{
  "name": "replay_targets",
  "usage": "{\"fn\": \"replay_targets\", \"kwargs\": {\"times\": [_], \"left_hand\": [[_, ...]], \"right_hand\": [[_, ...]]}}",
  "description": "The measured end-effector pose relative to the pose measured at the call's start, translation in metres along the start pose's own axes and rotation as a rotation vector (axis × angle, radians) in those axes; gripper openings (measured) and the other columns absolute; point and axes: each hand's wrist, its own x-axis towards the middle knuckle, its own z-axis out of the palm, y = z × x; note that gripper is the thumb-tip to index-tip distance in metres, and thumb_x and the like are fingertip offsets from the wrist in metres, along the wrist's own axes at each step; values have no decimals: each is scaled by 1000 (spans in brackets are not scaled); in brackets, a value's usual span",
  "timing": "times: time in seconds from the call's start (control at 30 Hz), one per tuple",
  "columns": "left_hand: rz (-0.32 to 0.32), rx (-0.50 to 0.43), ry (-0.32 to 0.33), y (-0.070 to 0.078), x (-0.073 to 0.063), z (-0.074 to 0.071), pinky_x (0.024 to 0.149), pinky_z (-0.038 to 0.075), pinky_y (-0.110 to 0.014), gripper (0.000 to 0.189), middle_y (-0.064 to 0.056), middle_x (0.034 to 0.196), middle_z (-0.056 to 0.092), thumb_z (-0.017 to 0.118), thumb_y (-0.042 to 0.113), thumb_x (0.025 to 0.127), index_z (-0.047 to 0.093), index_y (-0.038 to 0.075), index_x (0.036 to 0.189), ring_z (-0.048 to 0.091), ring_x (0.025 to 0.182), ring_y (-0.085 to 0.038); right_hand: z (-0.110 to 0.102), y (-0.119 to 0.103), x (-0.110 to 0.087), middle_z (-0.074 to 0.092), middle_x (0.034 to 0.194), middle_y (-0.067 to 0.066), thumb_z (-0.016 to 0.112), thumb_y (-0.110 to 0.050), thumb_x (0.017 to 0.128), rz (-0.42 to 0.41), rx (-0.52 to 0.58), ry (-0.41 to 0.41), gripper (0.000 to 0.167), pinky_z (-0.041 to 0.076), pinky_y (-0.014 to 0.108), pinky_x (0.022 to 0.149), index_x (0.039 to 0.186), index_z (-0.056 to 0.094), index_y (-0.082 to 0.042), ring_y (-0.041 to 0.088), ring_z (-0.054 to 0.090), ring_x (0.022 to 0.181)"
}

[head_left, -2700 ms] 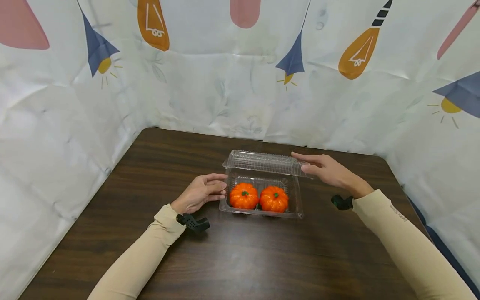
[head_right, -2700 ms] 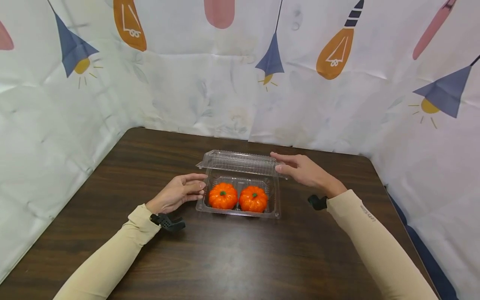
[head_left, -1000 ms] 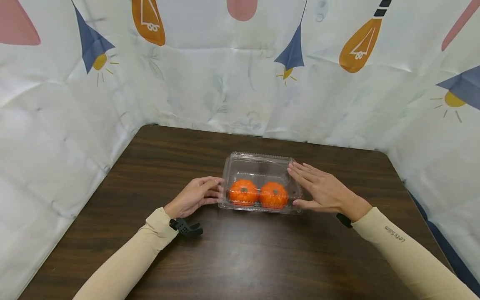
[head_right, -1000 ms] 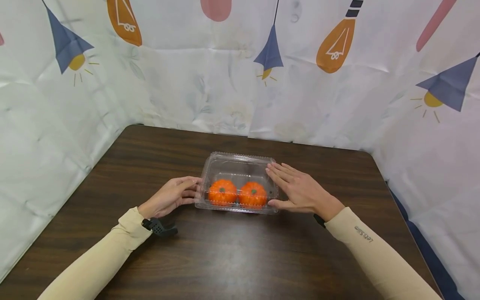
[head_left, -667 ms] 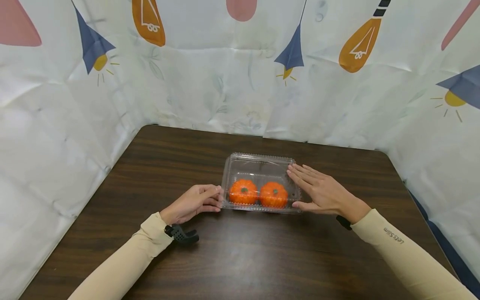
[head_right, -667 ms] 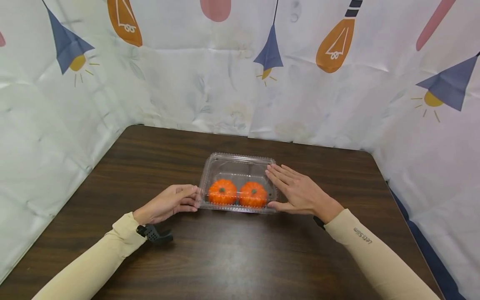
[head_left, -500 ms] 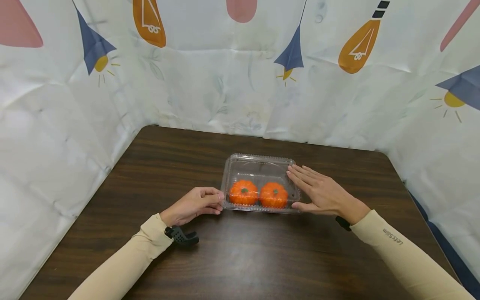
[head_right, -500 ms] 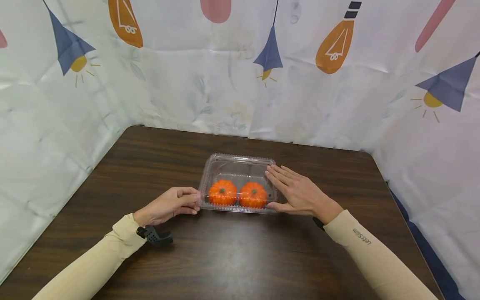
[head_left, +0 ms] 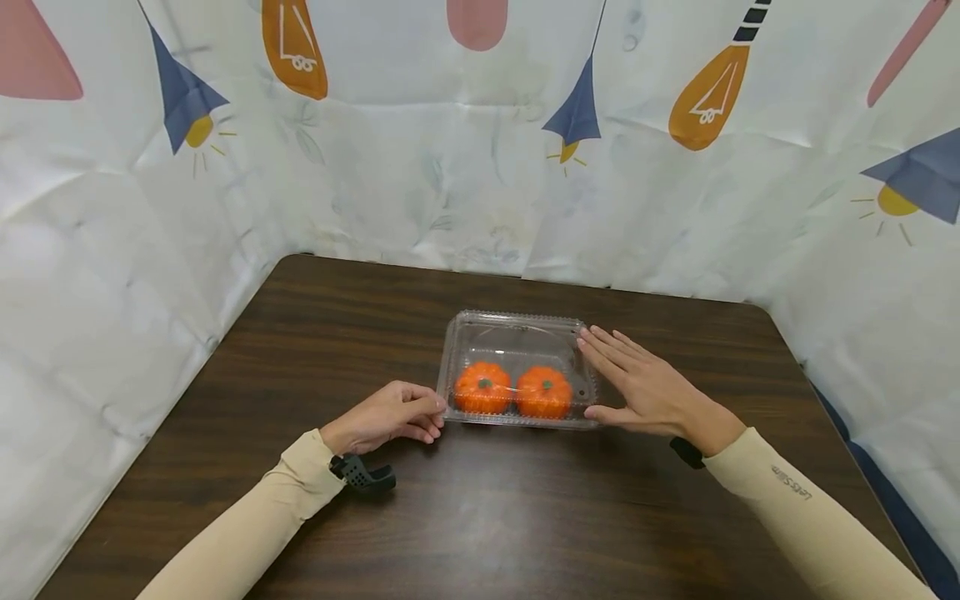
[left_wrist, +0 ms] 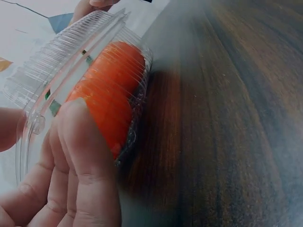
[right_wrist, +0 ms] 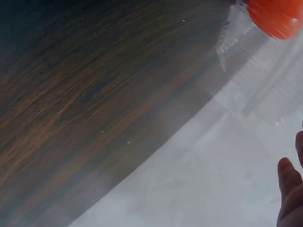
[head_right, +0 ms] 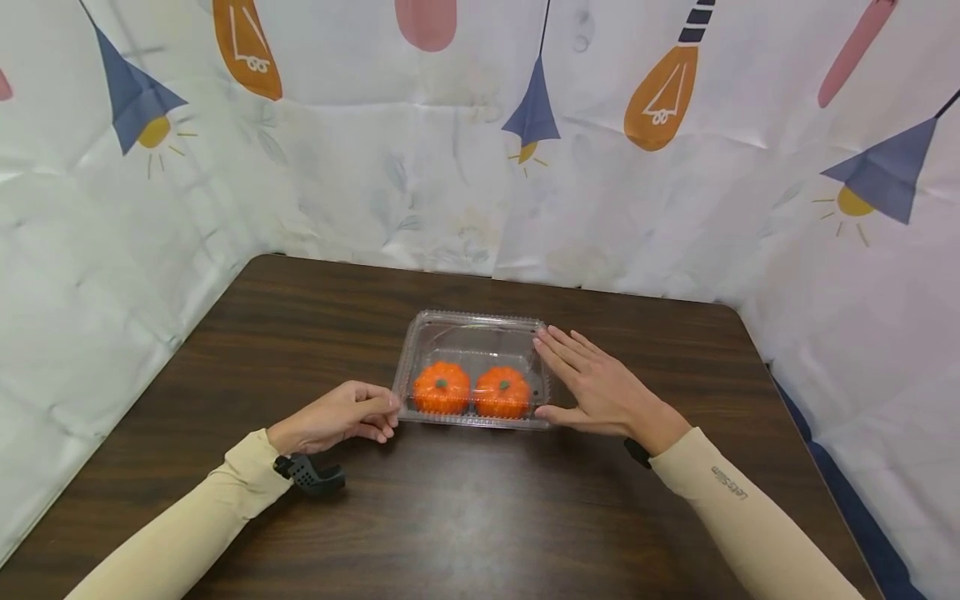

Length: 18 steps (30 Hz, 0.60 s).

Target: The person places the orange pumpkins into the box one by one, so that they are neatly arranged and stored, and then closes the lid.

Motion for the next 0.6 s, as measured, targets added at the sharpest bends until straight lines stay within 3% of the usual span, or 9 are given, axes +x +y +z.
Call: {"fn": "replay_targets", "kwargs": {"times": [0.07,0.13,0.2,0.3,0.47,0.6], "left_hand": [[-15,8,2,0,1,1,78,63,-24,40,-7,95,67,58,23,106,61,-15,118,70,83,-14],[-33,15,7,0,2,2,76,63,-24,40,-5,92,67,57,23,106,62,-15,117,69,81,-13],[-53,18,13,0,3,2,73,63,-24,41,-4,89,67,56,25,106,63,-14,115,68,77,-12],[-76,18,14,-1,3,2,69,62,-23,43,-2,84,69,56,28,107,65,-13,111,66,71,-11],[-62,25,3,-2,3,3,67,62,-24,44,-3,83,70,55,28,108,66,-14,109,65,69,-10],[-37,41,1,-2,4,4,67,61,-23,43,-3,83,69,54,26,108,65,-16,111,64,70,-9]], "right_hand": [[-2,0,-5,27,172,14,67,-58,95,41,44,4,96,-1,27,135,165,23,-10,29,26,161],[-4,-1,-11,29,171,13,70,-54,95,92,96,15,96,13,38,135,166,21,-13,31,28,160],[-5,-2,-18,34,169,12,72,-50,95,159,162,30,93,30,49,129,166,22,-17,33,36,155],[-2,-3,-26,46,158,11,70,-45,98,277,285,47,82,45,59,112,164,29,-21,35,49,143],[10,-6,-37,62,135,10,66,-38,102,421,469,81,56,54,56,100,149,49,-13,32,62,122],[17,-10,-43,69,124,7,59,-40,106,517,605,26,44,59,45,91,138,59,-11,24,67,110]]}}
